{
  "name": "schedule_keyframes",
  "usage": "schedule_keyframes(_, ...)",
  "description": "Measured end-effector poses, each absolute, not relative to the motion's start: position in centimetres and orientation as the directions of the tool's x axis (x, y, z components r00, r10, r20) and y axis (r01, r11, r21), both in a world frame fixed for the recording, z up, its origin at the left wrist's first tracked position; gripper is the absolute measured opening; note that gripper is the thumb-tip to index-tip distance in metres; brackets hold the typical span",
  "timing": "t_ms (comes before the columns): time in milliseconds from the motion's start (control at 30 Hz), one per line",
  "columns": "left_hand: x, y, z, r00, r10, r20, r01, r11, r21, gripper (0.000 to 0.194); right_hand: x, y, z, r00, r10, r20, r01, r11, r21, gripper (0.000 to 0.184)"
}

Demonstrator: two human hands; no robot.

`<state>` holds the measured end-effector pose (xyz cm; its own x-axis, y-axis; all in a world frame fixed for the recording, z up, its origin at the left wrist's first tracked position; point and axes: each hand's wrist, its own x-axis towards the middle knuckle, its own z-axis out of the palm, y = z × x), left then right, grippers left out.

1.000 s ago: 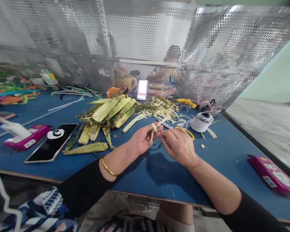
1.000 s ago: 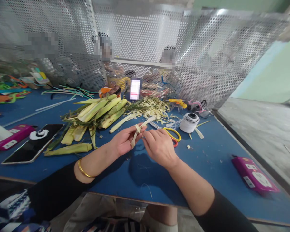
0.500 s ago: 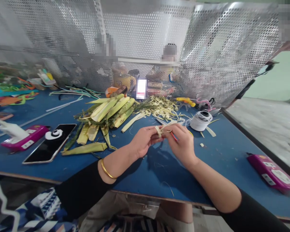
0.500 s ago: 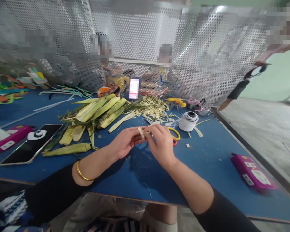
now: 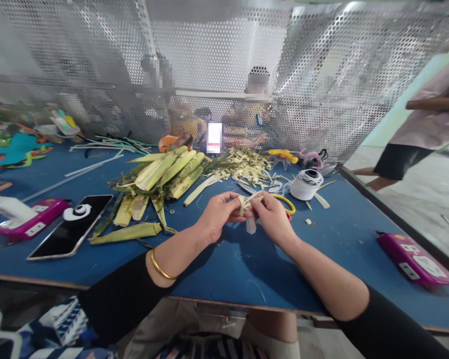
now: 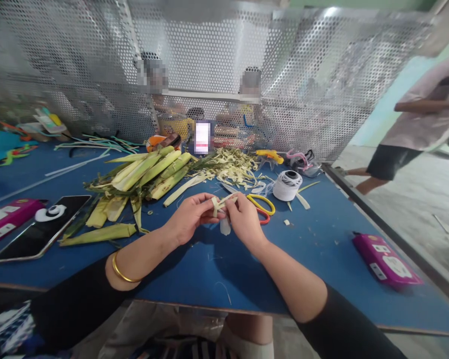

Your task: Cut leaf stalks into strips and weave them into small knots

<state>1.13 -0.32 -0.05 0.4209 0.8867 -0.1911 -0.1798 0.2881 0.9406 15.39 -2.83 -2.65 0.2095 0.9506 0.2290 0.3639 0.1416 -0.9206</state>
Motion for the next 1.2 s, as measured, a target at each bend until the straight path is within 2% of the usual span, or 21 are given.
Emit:
schedule_keyframes(167,1.0,-0.1,0.0,0.491,0.844,-0.215,-0.209,0.354,0.912,0.007,15.7,-2.5,-2.9,0.229,0.947,0.227,0.368,0.131,-0.920,0.020)
schedule_keyframes(300,1.0,-0.2,-0.1,0.520,0.833,-0.187,-0.225,0.345,0.911,0.011,15.9,-2.5,-2.8,0.242,0.943,0.230,0.367,0.131,-0.921,0.019)
schedule_keyframes(533,1.1,0.3,-0.8,0.325,0.924,-0.201,-0.220,0.281,0.934,0.014,15.2,-2.6,-2.8,0.180,0.974,0.135,0.191,0.100,-0.977,0.028)
schedule_keyframes(667,0.9,0.9,-1.0,0.252,0.951,-0.176,-0.223,0.234,0.946,0.016,14.8,-3.3,-2.8,0.138,0.978,0.155,0.325,0.103,-0.940,0.040)
schedule_keyframes(833,0.8,0.9,-0.6,0.200,0.972,-0.120,-0.086,0.140,0.986,0.013,14.7,-4.1,-2.2,0.037,0.942,0.334,0.507,0.270,-0.819,0.028)
schedule_keyframes(933,0.8,0.7,-0.4,0.202,0.976,-0.086,0.001,0.087,0.996,0.018,14.9,-4.1,-1.4,-0.126,0.932,0.339,0.424,0.360,-0.831,0.018)
schedule_keyframes(1100,0.7,0.8,-0.6,0.271,0.955,-0.122,0.023,0.121,0.992,0.029,15.3,-3.9,-0.1,-0.257,0.947,0.190,0.148,0.234,-0.961,0.019)
schedule_keyframes(1167,0.6,0.9,-0.7,0.309,0.942,-0.129,0.008,0.134,0.991,0.030,15.5,-3.8,0.0,-0.239,0.949,0.207,0.148,0.246,-0.958,0.019)
schedule_keyframes(1200,0.6,0.9,-0.7,0.331,0.935,-0.128,0.004,0.134,0.991,0.029,15.6,-3.8,0.0,-0.204,0.951,0.231,0.202,0.272,-0.941,0.019)
